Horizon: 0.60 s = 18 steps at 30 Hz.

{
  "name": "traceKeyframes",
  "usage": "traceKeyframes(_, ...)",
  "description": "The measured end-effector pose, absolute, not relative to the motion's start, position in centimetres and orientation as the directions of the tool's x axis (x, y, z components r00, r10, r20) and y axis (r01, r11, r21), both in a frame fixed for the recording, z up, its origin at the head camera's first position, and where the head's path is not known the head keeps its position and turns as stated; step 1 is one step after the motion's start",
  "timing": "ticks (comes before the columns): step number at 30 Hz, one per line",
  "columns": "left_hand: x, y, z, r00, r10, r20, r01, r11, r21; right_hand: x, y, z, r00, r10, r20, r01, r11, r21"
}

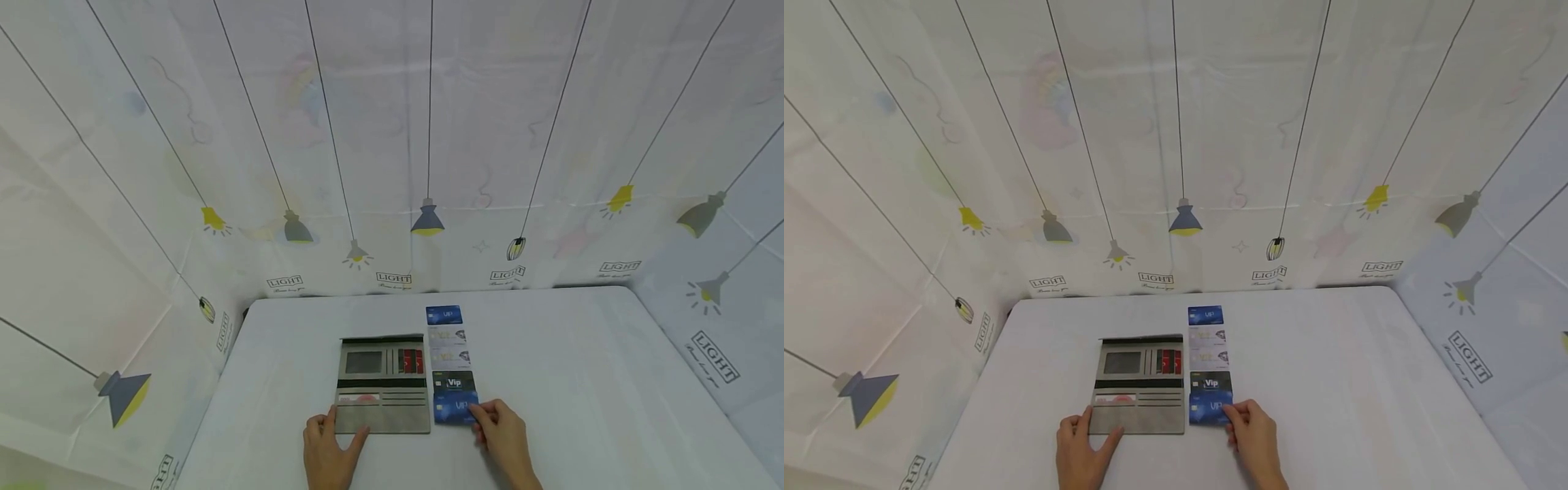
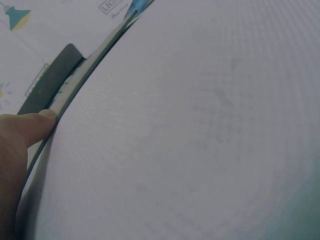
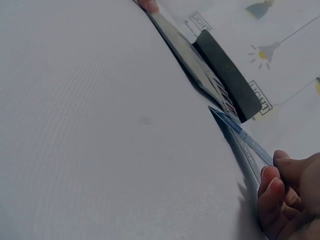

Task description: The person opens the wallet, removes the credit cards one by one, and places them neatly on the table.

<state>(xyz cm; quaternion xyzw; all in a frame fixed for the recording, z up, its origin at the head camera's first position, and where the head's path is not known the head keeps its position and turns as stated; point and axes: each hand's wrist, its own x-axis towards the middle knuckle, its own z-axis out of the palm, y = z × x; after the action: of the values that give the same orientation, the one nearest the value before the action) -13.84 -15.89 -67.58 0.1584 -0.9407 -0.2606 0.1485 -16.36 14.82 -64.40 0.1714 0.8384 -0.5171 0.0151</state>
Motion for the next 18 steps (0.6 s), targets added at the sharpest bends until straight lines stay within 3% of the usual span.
traceKeyframes(18, -13.79, -15.85, -67.65, -0.899, -0.373, 0.229, -0.207, 0.824, 0.528, -15.86, 14.71, -64.29, -0.935, 0.295, -0.197, 0.335, 0.552, -0.764)
